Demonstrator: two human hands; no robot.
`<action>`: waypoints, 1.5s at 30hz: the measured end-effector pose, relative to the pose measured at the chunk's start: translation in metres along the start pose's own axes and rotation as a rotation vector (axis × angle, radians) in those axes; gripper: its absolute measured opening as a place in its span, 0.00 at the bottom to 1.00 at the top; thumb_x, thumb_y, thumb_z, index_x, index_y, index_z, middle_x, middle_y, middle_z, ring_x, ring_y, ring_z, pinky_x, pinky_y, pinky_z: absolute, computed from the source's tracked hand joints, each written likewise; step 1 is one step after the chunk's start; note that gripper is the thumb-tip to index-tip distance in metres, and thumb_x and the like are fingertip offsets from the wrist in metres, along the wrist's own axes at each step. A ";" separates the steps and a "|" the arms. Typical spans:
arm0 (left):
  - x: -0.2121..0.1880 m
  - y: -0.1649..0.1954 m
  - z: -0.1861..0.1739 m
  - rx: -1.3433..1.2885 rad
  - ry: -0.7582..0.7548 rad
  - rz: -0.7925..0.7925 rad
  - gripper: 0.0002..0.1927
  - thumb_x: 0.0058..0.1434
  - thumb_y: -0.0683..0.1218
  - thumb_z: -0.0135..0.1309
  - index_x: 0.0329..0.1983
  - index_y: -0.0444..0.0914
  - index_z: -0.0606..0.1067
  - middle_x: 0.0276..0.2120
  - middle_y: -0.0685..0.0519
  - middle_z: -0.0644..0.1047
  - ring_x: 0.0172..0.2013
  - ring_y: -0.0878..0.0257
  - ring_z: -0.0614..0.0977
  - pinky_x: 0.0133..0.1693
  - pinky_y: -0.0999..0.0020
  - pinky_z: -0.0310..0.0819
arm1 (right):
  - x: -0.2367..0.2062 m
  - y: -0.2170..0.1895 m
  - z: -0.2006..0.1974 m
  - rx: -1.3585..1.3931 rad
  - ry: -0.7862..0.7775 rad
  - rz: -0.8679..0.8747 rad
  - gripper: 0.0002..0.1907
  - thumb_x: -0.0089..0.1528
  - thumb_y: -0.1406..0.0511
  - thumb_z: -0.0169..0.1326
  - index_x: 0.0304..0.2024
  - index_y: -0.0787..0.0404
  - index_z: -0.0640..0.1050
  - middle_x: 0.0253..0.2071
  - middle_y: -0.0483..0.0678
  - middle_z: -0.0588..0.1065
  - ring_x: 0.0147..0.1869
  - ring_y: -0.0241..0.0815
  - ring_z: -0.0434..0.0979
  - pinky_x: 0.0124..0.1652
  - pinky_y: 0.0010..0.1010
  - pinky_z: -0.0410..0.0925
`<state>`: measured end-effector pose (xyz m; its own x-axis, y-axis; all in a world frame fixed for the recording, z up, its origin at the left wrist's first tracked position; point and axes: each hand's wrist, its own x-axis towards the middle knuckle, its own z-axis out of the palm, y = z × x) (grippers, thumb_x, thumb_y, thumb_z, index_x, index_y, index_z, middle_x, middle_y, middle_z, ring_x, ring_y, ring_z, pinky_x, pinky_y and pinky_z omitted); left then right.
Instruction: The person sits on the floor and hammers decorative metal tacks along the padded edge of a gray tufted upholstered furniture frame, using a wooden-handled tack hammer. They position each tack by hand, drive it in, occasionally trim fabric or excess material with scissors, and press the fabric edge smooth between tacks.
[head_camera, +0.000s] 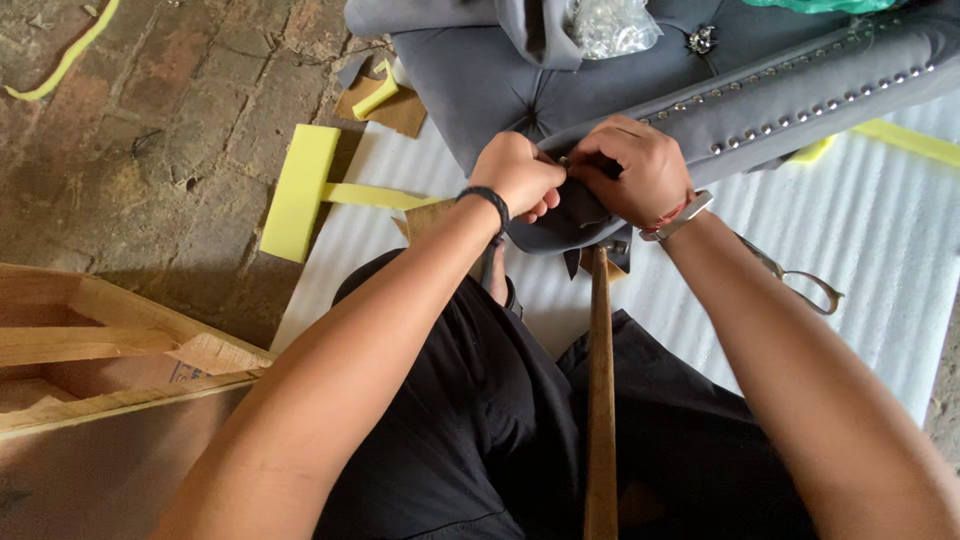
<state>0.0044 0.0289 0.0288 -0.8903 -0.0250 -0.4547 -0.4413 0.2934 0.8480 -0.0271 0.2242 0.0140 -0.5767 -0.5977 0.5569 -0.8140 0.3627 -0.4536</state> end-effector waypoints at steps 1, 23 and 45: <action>-0.002 -0.001 0.004 0.039 0.027 0.021 0.11 0.56 0.42 0.56 0.30 0.28 0.82 0.20 0.48 0.81 0.17 0.65 0.80 0.19 0.68 0.76 | -0.001 0.000 0.001 0.011 0.003 0.033 0.09 0.57 0.72 0.65 0.40 0.60 0.81 0.40 0.48 0.78 0.43 0.48 0.81 0.43 0.34 0.74; -0.028 -0.010 0.001 0.665 0.426 0.389 0.07 0.56 0.48 0.58 0.33 0.49 0.86 0.32 0.49 0.83 0.37 0.47 0.84 0.39 0.52 0.77 | 0.033 0.015 -0.006 -0.026 -0.408 0.151 0.09 0.63 0.57 0.61 0.45 0.45 0.85 0.38 0.43 0.79 0.41 0.46 0.81 0.42 0.37 0.72; -0.002 -0.008 0.005 0.315 0.343 0.293 0.10 0.53 0.44 0.57 0.20 0.33 0.82 0.17 0.46 0.79 0.18 0.59 0.82 0.26 0.64 0.76 | 0.029 0.030 -0.007 0.171 -0.314 0.253 0.07 0.54 0.68 0.60 0.36 0.58 0.82 0.38 0.44 0.80 0.41 0.42 0.82 0.42 0.31 0.72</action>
<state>0.0104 0.0315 0.0213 -0.9796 -0.1943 -0.0522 -0.1617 0.6056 0.7792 -0.0686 0.2231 0.0214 -0.6859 -0.7031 0.1875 -0.6117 0.4175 -0.6719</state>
